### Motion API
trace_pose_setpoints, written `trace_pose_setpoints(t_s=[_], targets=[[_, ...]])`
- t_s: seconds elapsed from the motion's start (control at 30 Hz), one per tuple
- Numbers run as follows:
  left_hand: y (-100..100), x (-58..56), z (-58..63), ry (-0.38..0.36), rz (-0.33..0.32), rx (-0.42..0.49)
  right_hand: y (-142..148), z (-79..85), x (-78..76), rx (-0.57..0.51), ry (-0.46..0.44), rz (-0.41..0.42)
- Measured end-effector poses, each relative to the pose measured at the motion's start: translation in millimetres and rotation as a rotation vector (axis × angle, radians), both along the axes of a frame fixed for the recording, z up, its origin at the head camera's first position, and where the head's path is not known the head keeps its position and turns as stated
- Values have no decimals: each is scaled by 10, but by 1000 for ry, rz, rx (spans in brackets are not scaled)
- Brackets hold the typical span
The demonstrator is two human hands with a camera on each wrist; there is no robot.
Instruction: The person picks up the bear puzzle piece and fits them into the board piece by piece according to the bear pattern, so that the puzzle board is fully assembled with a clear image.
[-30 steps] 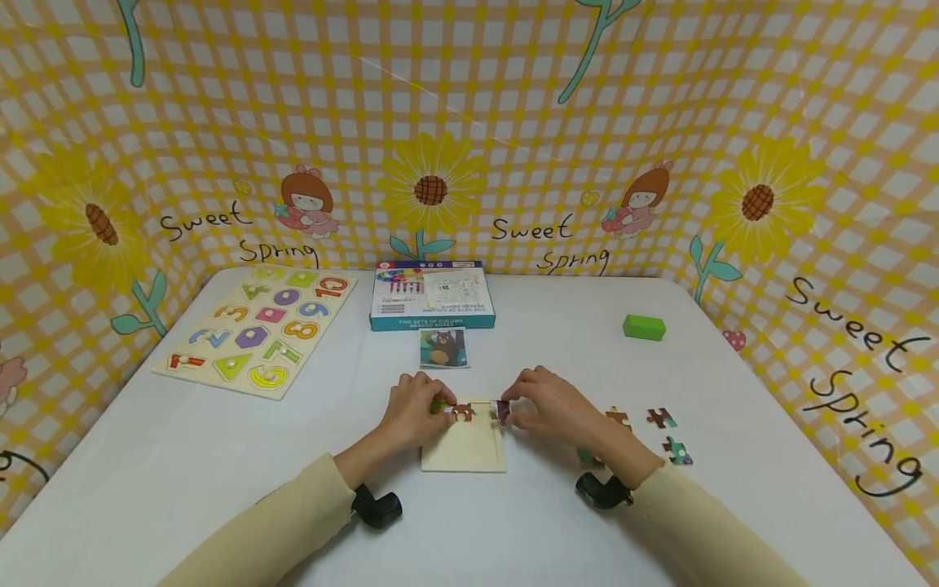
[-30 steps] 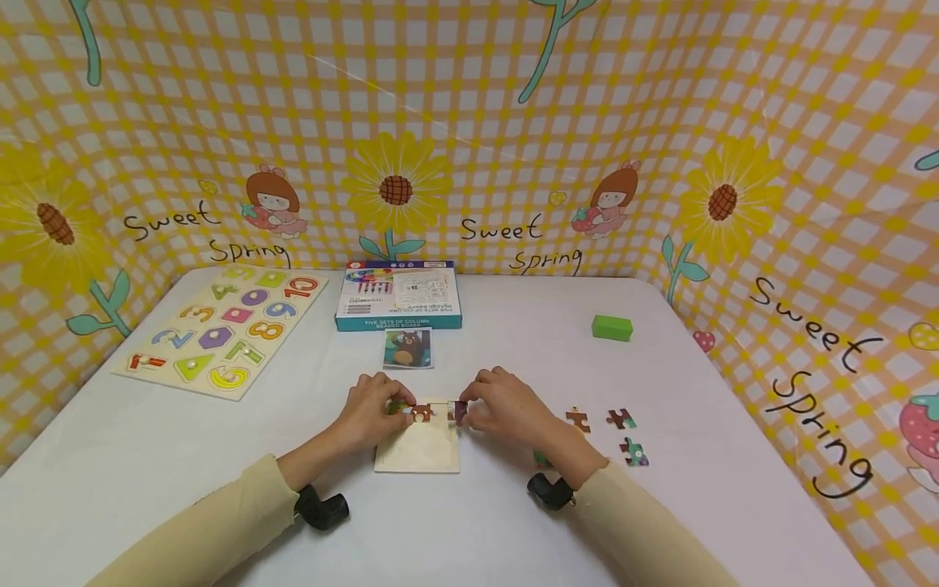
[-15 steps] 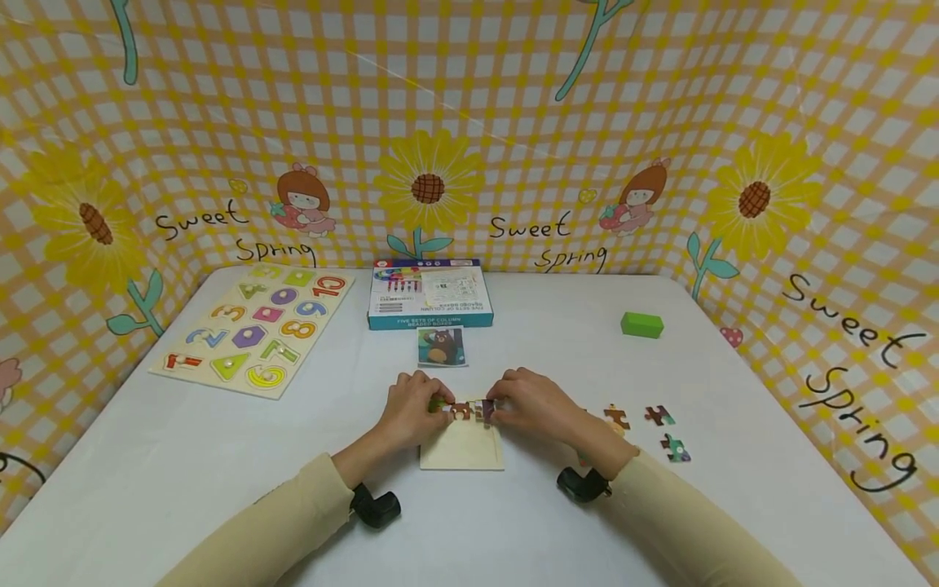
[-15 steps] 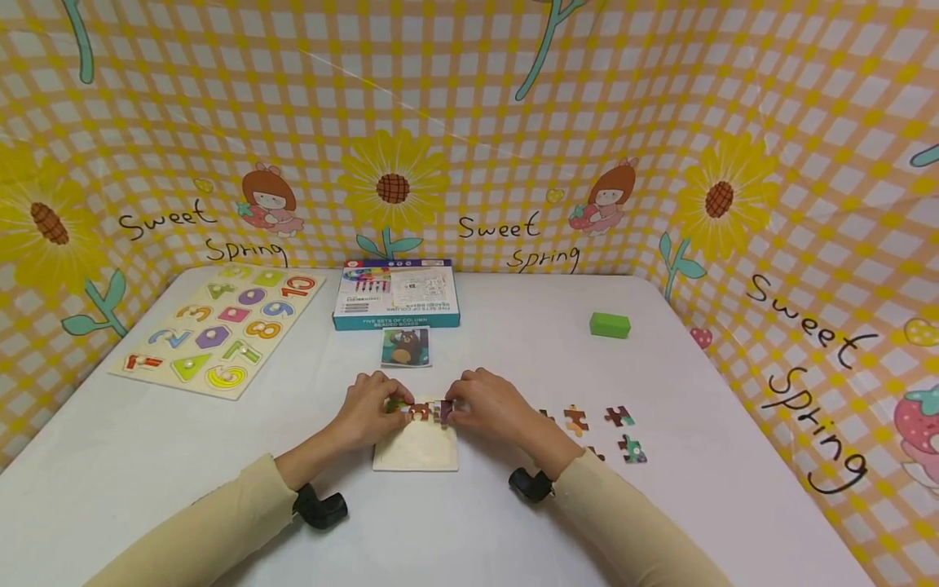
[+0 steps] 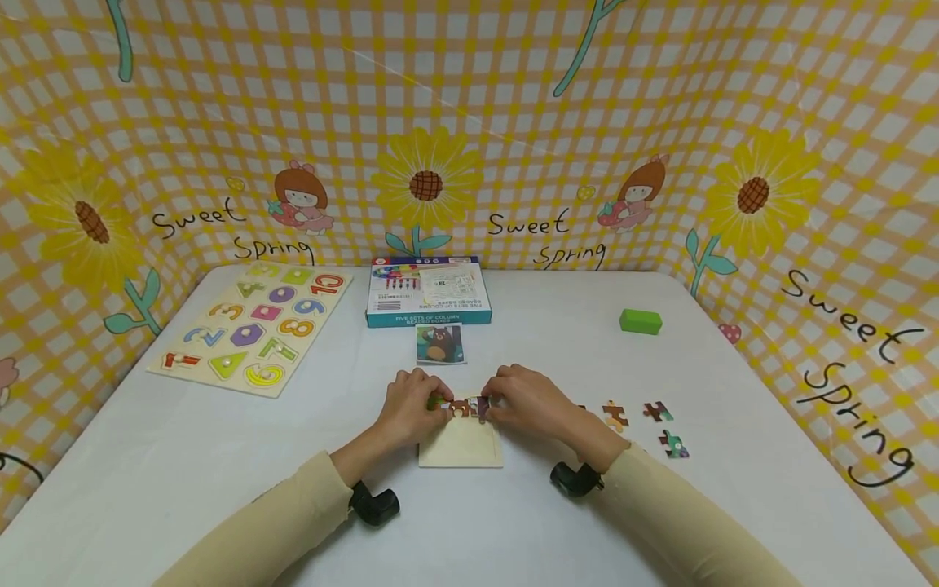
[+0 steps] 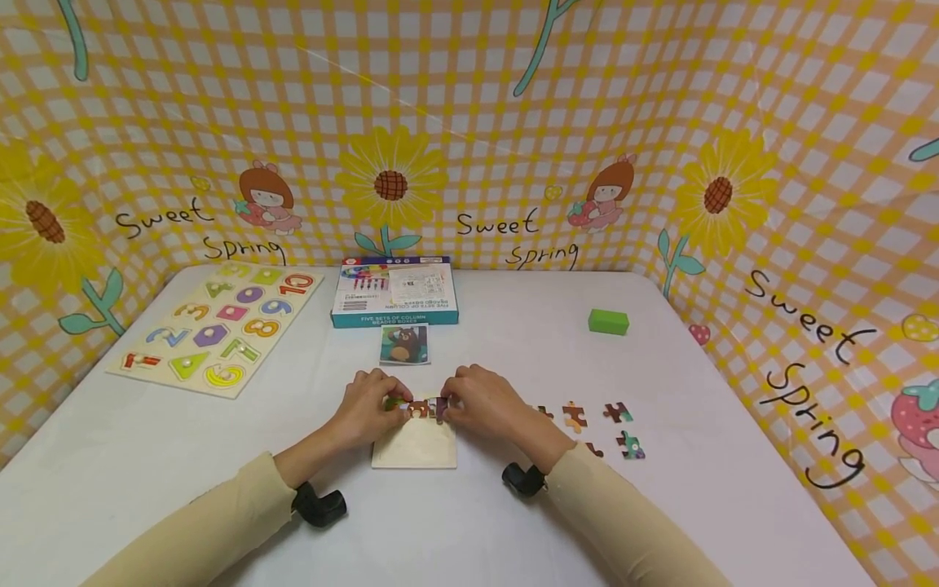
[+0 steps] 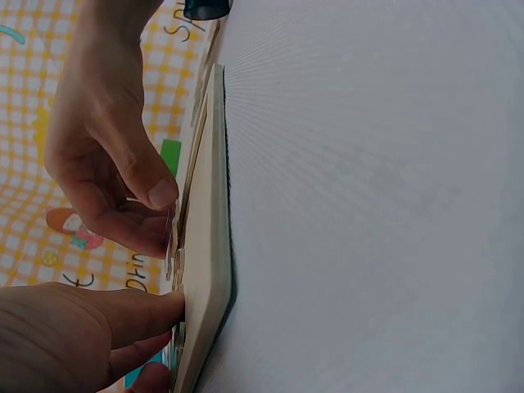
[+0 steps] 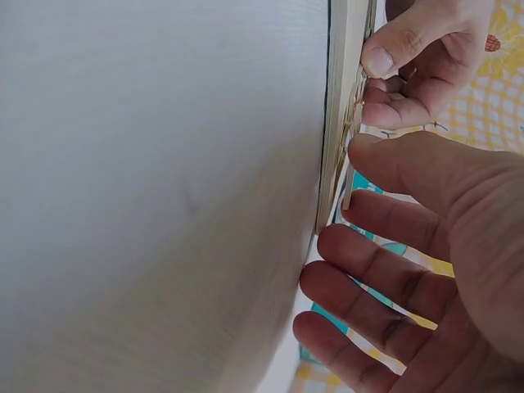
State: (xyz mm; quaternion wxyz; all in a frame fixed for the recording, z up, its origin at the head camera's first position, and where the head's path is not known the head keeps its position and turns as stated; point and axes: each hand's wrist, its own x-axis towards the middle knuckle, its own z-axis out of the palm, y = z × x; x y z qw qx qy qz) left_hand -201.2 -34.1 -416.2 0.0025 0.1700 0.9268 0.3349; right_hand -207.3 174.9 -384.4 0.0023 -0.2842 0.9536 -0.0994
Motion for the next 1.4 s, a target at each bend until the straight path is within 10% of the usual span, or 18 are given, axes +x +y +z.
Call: trace_pose_setpoints(t_s=[1.4], targets=[[236, -40, 51, 69, -60, -10, -29, 7, -16, 24, 54, 53]])
